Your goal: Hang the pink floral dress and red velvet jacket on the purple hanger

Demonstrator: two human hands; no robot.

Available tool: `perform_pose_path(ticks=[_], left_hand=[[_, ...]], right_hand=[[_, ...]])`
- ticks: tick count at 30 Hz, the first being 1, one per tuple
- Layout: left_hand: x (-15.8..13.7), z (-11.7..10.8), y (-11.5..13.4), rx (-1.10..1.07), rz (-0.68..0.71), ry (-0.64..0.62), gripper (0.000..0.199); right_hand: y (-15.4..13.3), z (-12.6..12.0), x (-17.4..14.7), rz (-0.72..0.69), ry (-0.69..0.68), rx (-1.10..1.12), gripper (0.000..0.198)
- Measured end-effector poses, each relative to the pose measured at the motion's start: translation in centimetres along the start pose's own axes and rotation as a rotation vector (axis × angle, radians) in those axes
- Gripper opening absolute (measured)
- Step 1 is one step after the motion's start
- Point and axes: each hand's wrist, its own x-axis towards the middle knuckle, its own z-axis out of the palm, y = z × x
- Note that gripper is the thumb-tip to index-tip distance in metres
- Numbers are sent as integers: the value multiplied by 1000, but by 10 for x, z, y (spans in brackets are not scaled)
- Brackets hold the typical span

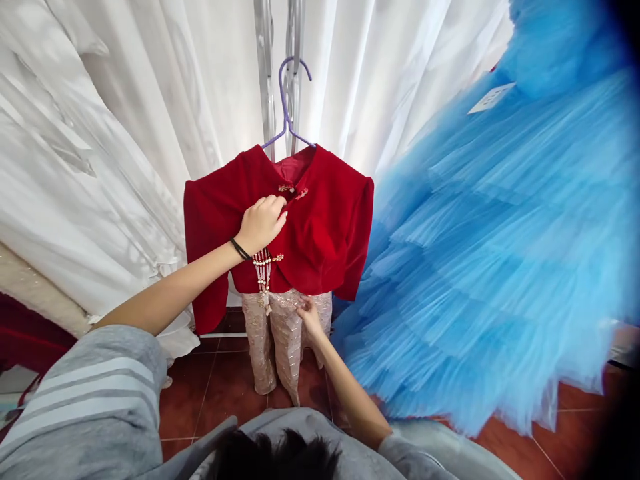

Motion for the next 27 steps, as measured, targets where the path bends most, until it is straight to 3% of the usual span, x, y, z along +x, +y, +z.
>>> perform_pose_path(ticks=[3,8,10,14,18,20,22,24,27], left_hand=[[5,-22,2,-235,-88,-63,20],[17,-61,-8,-709,-47,-100,24],[20,-66,-16,-696,-16,-86,24],[21,-54,-32,-447,-26,4,21],[23,-49,-31,-376,-77,-9,21],[25,-53,-28,-354,-87,-26,20],[28,-57,-27,-346,-79,-27,20],[29,-57,-29,-374,-68,-22,22],[28,-48,-34,-400,-59,-126,21]], right_hand=[[5,6,27,75,-10,385,27],[6,9,29,144,-120,789,52],[14,12,14,181,-131,896,52],[28,16,-3,201,-79,1039,42],[27,-14,15,204,-65,1428,51],[26,-33,26,244,3,1623,39],[29,-41,29,265,89,1673,26],[33,-34,22,289,112,1659,21],[39,-6,2,366,79,1627,24]])
